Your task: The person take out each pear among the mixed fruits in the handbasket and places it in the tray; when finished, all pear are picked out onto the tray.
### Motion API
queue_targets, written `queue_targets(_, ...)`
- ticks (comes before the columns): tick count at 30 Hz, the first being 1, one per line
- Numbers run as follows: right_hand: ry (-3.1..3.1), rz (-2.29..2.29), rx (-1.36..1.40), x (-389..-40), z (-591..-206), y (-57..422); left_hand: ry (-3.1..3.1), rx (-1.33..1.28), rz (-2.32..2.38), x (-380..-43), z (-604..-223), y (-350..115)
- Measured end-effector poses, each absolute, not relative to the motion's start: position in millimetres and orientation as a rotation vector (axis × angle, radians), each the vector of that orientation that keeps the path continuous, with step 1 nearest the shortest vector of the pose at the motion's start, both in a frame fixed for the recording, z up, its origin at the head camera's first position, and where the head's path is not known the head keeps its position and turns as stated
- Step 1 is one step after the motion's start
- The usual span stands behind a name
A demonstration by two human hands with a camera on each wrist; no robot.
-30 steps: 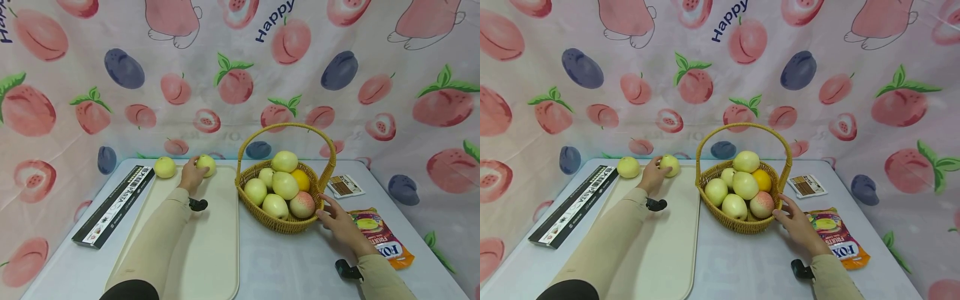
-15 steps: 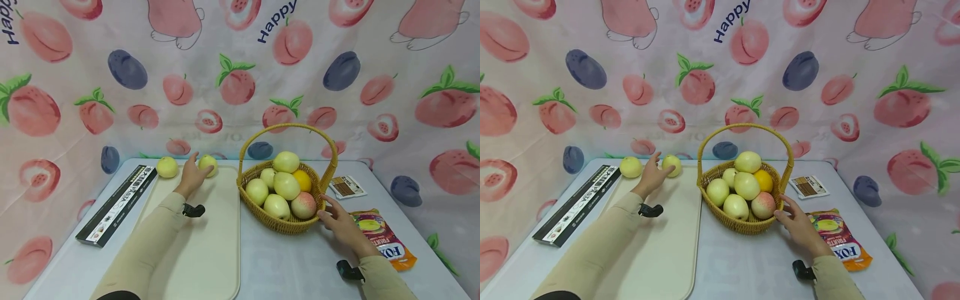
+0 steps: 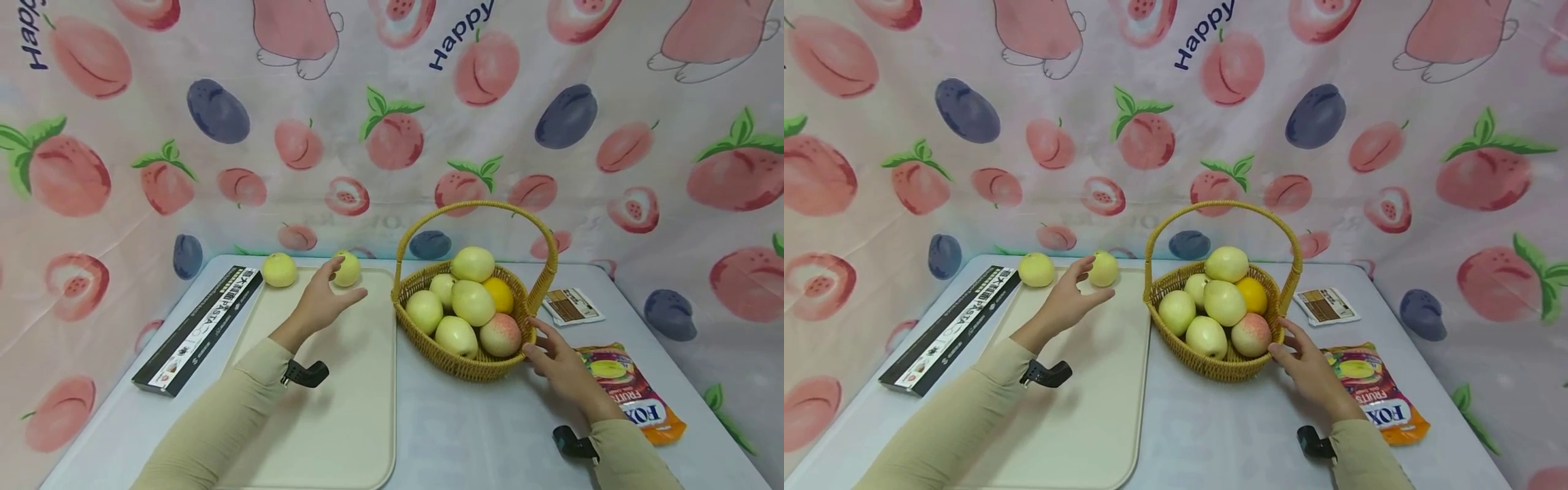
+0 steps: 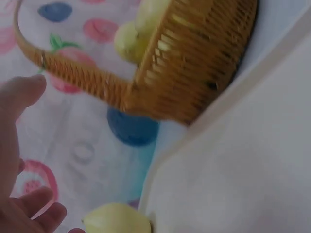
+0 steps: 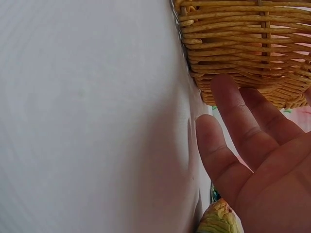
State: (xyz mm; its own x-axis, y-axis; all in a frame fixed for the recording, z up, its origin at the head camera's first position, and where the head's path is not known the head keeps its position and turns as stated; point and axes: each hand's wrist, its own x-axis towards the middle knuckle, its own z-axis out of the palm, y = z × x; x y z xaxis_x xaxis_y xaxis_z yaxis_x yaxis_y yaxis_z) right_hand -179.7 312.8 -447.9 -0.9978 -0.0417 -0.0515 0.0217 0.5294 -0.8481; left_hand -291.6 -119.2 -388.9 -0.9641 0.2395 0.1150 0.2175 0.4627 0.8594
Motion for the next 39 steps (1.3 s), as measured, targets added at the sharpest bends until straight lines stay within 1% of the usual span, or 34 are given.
queue_targets(6, 2.687, -1.468, 0.007, -177.6, -446.0, 311.4, 2.602, 0.591, 1.584, -261.2, -376.6, -101.6)
queue_targets(14, 2.683, -1.471, 0.006, -176.9, -446.3, 311.0, 2.526, 0.727, 1.605, -241.0, -375.5, -74.4)
queue_targets(22, 2.672, -1.473, 0.011, -177.4, -444.7, 310.1, 2.458, 0.838, 1.609, -234.7, -378.0, -47.6)
queue_targets(30, 2.684, -1.484, -0.004, -177.5, -445.8, 310.4, 2.383, 0.934, 1.607, -235.9, -379.9, -29.0)
queue_targets(39, 2.685, -1.494, -0.017, -178.1, -445.8, 310.3, 2.414, 0.9, 1.545, -236.2, -386.6, -15.2)
